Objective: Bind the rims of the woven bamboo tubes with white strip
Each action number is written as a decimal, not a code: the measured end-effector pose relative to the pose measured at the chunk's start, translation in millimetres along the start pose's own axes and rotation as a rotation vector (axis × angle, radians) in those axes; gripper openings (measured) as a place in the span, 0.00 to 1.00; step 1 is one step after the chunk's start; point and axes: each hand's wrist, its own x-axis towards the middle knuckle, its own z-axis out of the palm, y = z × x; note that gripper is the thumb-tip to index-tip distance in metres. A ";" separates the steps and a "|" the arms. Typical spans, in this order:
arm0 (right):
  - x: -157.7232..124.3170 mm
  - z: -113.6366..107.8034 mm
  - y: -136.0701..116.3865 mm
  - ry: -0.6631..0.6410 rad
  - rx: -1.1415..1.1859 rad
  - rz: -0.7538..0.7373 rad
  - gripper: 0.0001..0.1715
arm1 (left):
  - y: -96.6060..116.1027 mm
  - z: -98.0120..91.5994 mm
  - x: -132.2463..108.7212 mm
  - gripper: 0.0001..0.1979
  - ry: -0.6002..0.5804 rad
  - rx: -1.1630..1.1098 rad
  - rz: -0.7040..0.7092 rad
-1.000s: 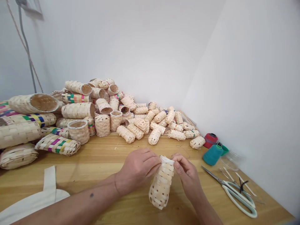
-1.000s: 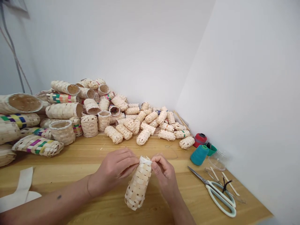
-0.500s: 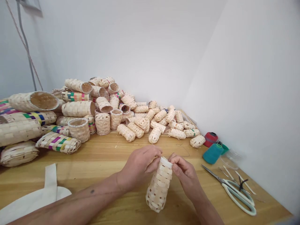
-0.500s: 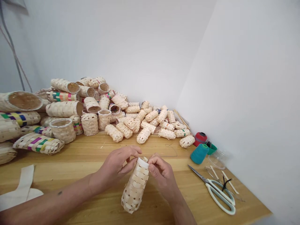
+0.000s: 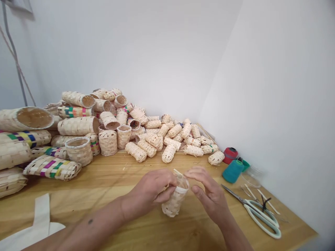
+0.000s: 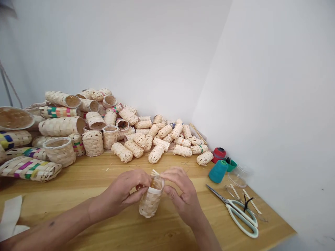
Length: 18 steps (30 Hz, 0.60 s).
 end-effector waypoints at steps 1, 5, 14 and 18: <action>2.2 -3.1 -2.7 -0.033 -0.022 -0.008 0.12 | -0.5 0.6 -0.5 0.06 -0.016 0.006 0.012; 11.4 -10.3 -11.4 -0.205 -0.061 -0.050 0.08 | -1.1 2.1 -1.3 0.07 -0.025 0.016 0.001; 12.7 -12.1 -22.9 -0.224 -0.084 0.083 0.08 | -0.6 -0.1 -1.0 0.05 -0.050 -0.106 -0.094; 13.1 -12.4 -30.5 -0.226 -0.183 0.120 0.09 | 0.9 2.1 -0.3 0.05 -0.031 -0.131 -0.156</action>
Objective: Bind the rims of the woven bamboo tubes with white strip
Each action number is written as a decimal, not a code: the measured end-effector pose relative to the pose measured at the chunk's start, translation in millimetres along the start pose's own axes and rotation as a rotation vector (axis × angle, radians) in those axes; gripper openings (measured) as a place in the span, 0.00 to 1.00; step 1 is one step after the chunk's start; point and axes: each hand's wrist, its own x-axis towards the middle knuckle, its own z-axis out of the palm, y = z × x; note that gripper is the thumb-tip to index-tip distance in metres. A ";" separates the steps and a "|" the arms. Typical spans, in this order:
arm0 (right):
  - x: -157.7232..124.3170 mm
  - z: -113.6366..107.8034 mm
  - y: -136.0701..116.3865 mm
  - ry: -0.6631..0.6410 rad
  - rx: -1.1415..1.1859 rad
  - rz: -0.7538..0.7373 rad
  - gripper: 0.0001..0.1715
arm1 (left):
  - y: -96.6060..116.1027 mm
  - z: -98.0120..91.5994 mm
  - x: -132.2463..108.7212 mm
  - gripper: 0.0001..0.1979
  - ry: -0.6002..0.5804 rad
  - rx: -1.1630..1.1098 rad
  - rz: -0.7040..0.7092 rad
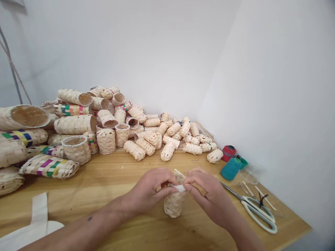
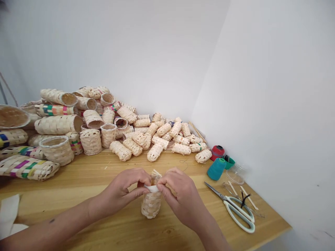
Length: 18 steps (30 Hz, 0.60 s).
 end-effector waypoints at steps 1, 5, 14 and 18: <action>0.0 0.0 -1.3 -0.002 -0.020 0.011 0.10 | 0.3 0.1 0.0 0.05 -0.003 -0.007 -0.008; -1.9 1.2 -2.7 0.006 -0.035 0.040 0.07 | 1.3 -1.0 -0.1 0.08 -0.012 -0.032 -0.008; -7.0 9.2 0.6 0.087 -0.211 -0.128 0.06 | 7.4 2.0 1.1 0.09 -0.004 0.075 -0.018; -8.2 8.5 3.4 0.045 -0.085 -0.056 0.09 | 6.9 1.4 -0.6 0.09 0.112 -0.011 -0.083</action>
